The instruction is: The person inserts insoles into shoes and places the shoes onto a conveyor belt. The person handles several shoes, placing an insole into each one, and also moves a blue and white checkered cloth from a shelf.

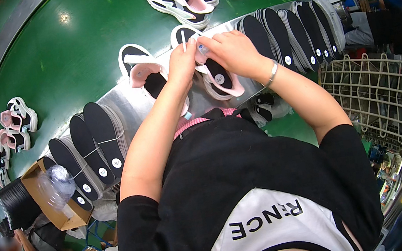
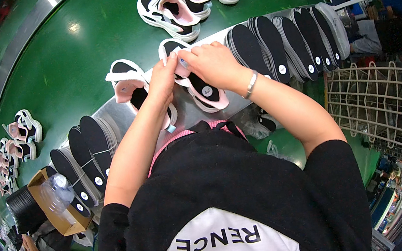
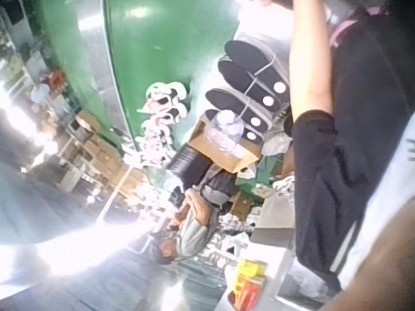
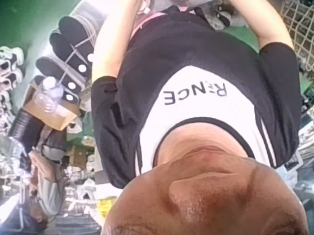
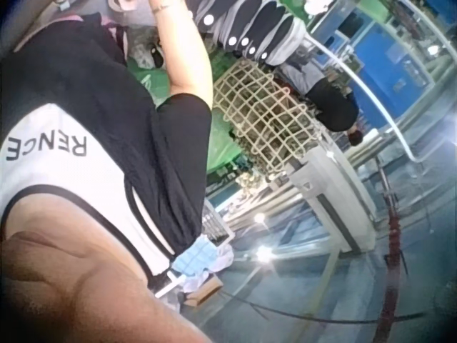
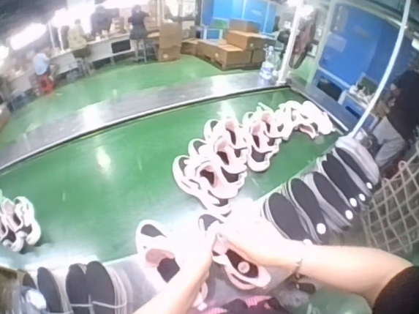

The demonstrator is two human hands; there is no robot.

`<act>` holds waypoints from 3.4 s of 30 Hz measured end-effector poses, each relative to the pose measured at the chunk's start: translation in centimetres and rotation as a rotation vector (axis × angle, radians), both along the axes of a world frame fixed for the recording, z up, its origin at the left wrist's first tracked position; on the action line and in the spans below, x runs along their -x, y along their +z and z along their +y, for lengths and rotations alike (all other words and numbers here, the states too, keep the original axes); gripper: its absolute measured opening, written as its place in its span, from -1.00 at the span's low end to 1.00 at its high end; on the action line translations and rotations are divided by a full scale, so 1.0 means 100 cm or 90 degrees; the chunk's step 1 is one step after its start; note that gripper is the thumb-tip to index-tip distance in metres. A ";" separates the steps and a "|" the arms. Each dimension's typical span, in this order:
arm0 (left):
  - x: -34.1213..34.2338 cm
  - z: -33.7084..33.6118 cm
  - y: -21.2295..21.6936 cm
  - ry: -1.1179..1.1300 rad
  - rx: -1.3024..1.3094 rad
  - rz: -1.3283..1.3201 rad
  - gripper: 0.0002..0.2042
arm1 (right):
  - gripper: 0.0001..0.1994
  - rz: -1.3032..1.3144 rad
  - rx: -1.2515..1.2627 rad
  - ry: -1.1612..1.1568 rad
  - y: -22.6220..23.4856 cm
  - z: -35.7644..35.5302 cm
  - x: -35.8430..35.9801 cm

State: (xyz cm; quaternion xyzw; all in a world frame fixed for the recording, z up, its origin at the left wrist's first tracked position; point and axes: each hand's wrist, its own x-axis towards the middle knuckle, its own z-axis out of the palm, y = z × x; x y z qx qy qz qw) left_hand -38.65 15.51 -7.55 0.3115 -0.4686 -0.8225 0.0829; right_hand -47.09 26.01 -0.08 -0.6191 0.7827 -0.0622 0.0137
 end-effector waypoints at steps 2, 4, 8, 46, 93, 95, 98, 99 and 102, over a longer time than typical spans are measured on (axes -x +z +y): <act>0.003 0.001 0.006 0.000 -0.028 -0.025 -0.70 | -0.75 0.032 0.043 0.030 -0.020 -0.002 0.011; 0.004 0.000 0.006 -0.013 -0.034 -0.037 -0.71 | -0.74 0.058 0.115 0.062 -0.031 0.000 0.016; 0.005 -0.001 -0.001 -0.001 -0.044 -0.046 -0.71 | -0.86 -0.004 0.024 -0.008 -0.026 -0.002 0.014; -0.353 -0.128 0.105 0.481 1.177 -1.114 -0.62 | -0.51 -0.560 0.012 -0.145 -0.060 0.033 -0.042; 0.017 -0.165 -0.046 0.154 0.546 -0.066 -0.61 | -0.61 -0.044 0.046 -0.398 -0.046 0.022 0.022; 0.019 -0.172 -0.059 0.166 0.500 -0.078 -0.61 | -0.60 -0.026 0.067 -0.495 -0.047 0.053 0.011; 0.025 -0.163 -0.070 0.186 0.493 -0.052 -0.66 | -0.59 -0.016 0.092 -0.503 -0.049 0.064 0.007; 0.025 -0.157 -0.062 0.141 0.455 -0.069 -0.65 | -0.62 -0.011 0.073 -0.542 -0.048 0.063 0.012; 0.017 -0.147 -0.041 0.132 0.452 0.057 -0.66 | -0.64 -0.059 -0.047 -0.594 -0.028 0.051 0.021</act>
